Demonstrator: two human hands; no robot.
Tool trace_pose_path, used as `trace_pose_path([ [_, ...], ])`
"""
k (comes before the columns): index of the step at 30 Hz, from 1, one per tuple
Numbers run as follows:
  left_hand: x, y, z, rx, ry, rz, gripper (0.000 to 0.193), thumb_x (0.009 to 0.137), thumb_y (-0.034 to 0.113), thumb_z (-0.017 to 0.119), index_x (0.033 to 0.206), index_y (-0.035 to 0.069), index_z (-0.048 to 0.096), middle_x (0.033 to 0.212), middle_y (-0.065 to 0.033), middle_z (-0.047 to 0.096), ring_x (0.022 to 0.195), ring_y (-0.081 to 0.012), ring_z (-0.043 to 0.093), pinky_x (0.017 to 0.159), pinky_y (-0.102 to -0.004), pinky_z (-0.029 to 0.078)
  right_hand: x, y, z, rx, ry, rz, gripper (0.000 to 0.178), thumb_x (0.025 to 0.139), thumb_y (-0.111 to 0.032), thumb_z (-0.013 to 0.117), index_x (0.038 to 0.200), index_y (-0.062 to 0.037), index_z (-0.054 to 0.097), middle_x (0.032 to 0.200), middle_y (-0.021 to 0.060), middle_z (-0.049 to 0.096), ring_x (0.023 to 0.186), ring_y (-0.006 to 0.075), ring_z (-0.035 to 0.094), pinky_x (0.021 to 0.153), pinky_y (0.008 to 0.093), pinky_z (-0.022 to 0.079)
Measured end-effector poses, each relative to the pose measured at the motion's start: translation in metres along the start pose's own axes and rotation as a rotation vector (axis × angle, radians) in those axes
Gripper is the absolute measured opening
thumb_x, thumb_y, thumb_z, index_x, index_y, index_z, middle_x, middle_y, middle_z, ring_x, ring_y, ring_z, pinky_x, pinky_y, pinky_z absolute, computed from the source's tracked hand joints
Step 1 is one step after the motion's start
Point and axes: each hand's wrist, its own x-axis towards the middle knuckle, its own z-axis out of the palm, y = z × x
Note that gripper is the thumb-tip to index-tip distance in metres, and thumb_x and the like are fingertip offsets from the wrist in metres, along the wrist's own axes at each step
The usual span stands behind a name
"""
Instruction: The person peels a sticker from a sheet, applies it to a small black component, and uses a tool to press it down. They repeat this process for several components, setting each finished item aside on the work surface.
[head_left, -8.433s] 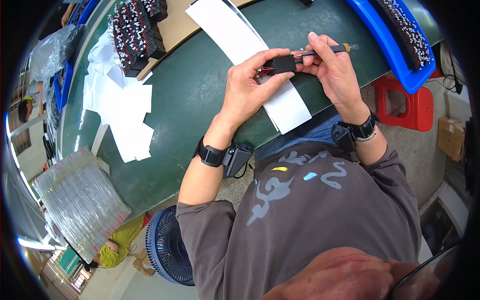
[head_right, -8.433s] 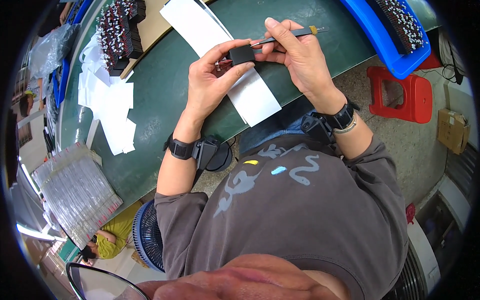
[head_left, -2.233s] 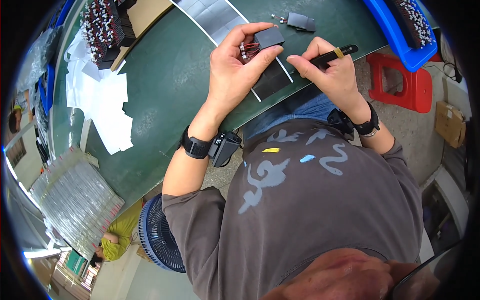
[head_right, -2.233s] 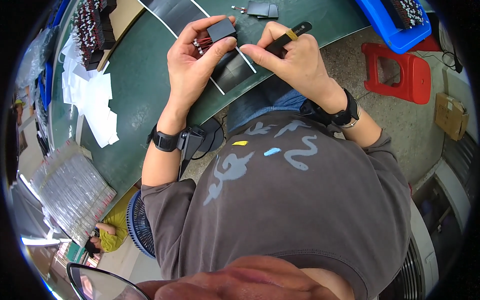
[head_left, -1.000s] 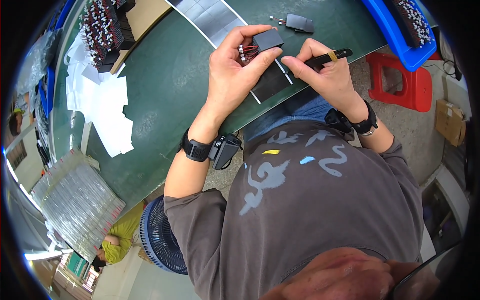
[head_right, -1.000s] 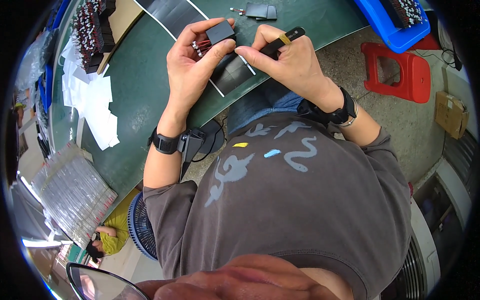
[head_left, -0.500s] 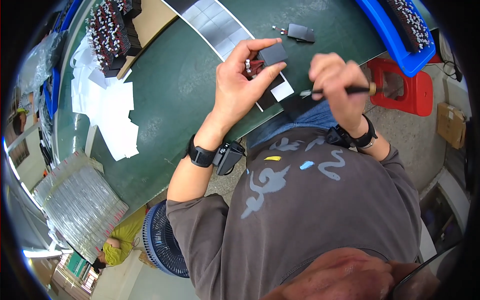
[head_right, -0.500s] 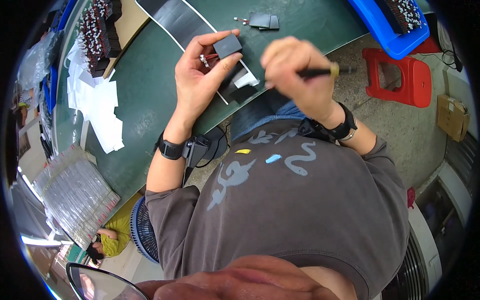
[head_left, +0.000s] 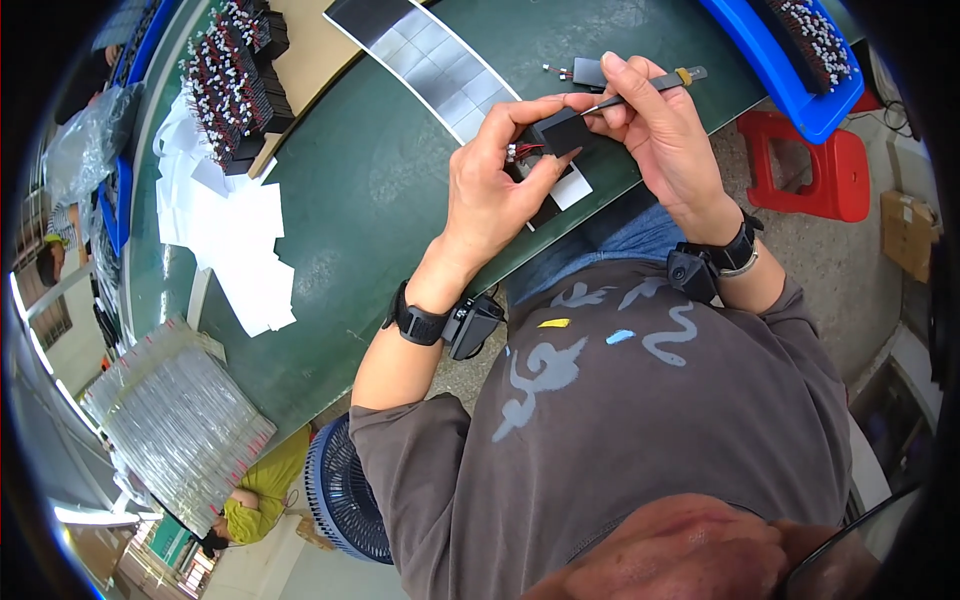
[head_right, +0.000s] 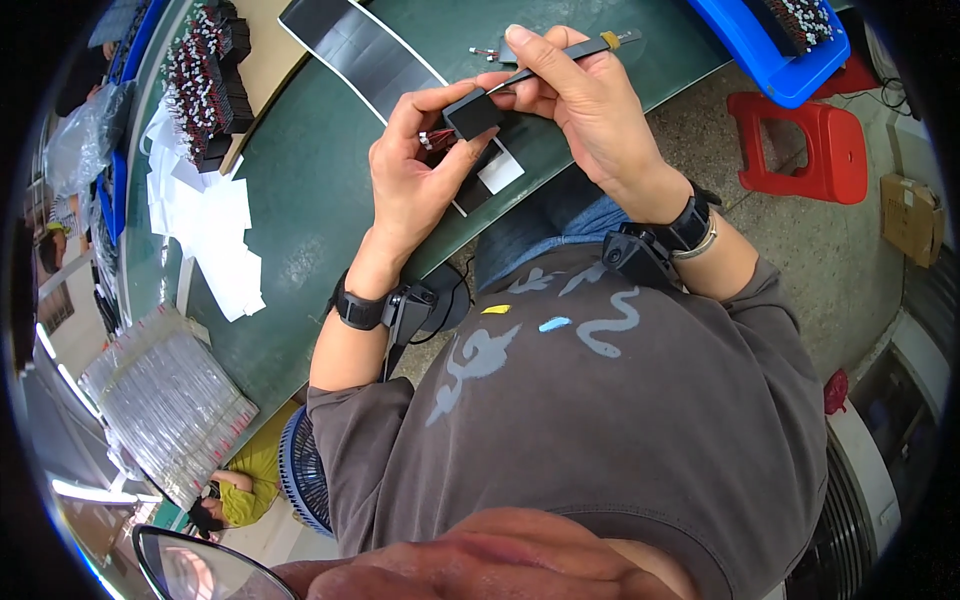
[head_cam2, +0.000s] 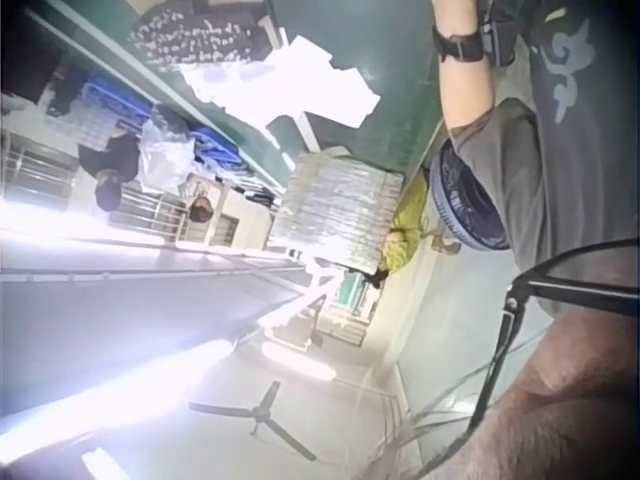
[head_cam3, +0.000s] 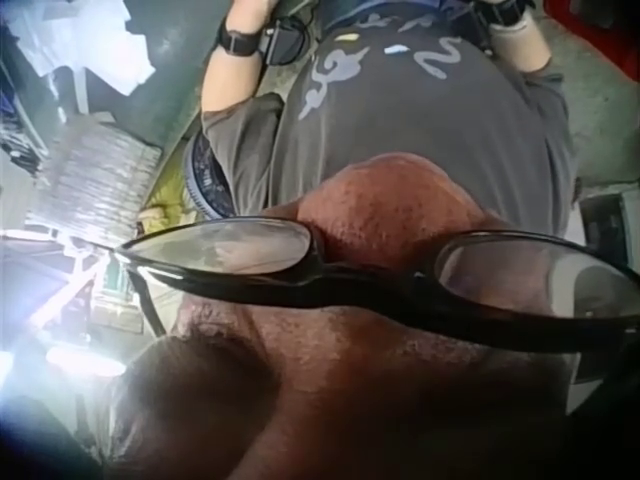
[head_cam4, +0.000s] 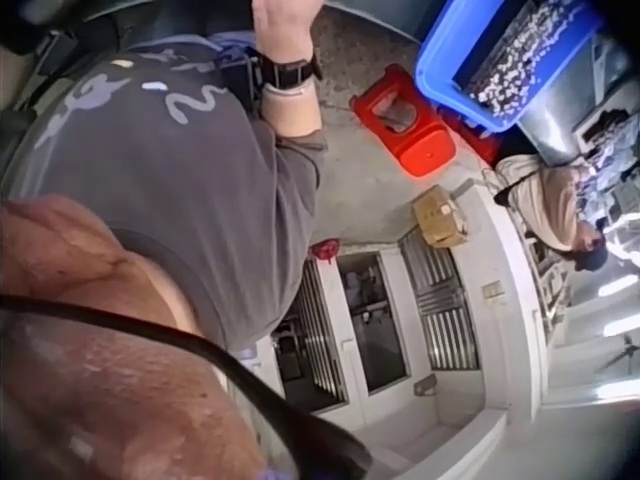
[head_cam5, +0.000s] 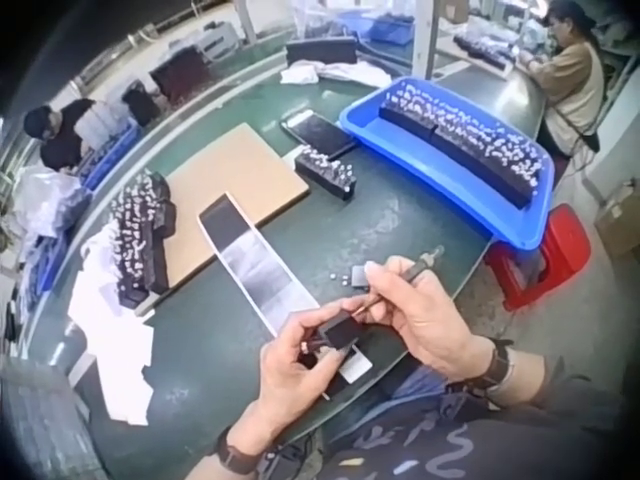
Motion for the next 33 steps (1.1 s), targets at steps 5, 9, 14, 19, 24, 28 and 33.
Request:
trace_pose_path([
  [5,0.0006,0.0095,-0.0027,0.062,-0.034,-0.054,0.039,0.081,0.005,0.078,0.117,0.006,0.065,0.103,-0.0087,0.073,0.088,-0.0202,0.072,0.077,-0.0304,0.057,0.0007,0.0011,0.0019,-0.037,0.025,-0.004,0.030,0.101,-0.029,0.063,0.076,-0.0149,0.053,0.070,-0.0043,0.055,0.095,0.0167,0.071,0.081,0.0271,0.053],
  [9,0.0002,0.0085,-0.0018,0.047,-0.031,-0.032,0.040,0.081,0.008,0.081,0.117,0.006,0.065,0.102,-0.0086,0.073,0.088,-0.0201,0.072,0.077,-0.0306,0.057,0.0003,0.0014,0.0020,-0.035,0.027,-0.011,0.030,0.101,-0.028,0.063,0.076,-0.0151,0.053,0.070,-0.0041,0.055,0.094,0.0163,0.071,0.081,0.0275,0.053],
  [14,0.0007,0.0054,-0.0008,0.036,-0.010,0.029,0.039,0.082,0.007,0.080,0.117,0.006,0.065,0.101,-0.0087,0.073,0.087,-0.0202,0.073,0.077,-0.0305,0.057,-0.0002,0.0008,0.0038,-0.043,0.036,-0.013,0.030,0.101,-0.028,0.063,0.076,-0.0154,0.053,0.070,-0.0040,0.055,0.094,0.0159,0.071,0.081,0.0275,0.053],
  [19,0.0007,0.0062,-0.0017,0.032,-0.018,0.014,0.038,0.082,0.008,0.079,0.117,0.006,0.065,0.102,-0.0087,0.073,0.088,-0.0201,0.073,0.077,-0.0304,0.057,0.0003,0.0009,0.0054,-0.045,0.055,-0.011,0.030,0.101,-0.028,0.064,0.076,-0.0155,0.053,0.070,-0.0038,0.055,0.092,0.0154,0.071,0.081,0.0280,0.054],
  [24,0.0006,0.0077,-0.0018,0.029,-0.024,-0.006,0.037,0.083,0.008,0.079,0.116,0.006,0.065,0.103,-0.0085,0.073,0.088,-0.0195,0.073,0.077,-0.0301,0.057,0.0007,0.0016,0.0060,-0.045,0.065,-0.015,0.030,0.100,-0.028,0.064,0.076,-0.0149,0.053,0.071,-0.0036,0.055,0.091,0.0149,0.071,0.081,0.0286,0.054],
  [28,0.0001,0.0085,-0.0026,0.050,-0.026,-0.016,0.037,0.083,0.008,0.079,0.116,0.005,0.065,0.103,-0.0083,0.073,0.089,-0.0190,0.072,0.077,-0.0299,0.057,0.0001,0.0024,0.0068,-0.043,0.069,-0.021,0.030,0.100,-0.027,0.064,0.076,-0.0145,0.053,0.070,-0.0036,0.055,0.091,0.0148,0.071,0.081,0.0288,0.054],
  [33,0.0005,0.0080,-0.0028,0.026,-0.025,-0.028,0.037,0.082,0.008,0.080,0.116,0.005,0.065,0.103,-0.0084,0.073,0.089,-0.0190,0.072,0.077,-0.0296,0.057,0.0005,0.0027,0.0057,-0.044,0.084,-0.008,0.029,0.100,-0.026,0.064,0.076,-0.0145,0.052,0.069,-0.0037,0.055,0.093,0.0151,0.071,0.081,0.0291,0.055],
])
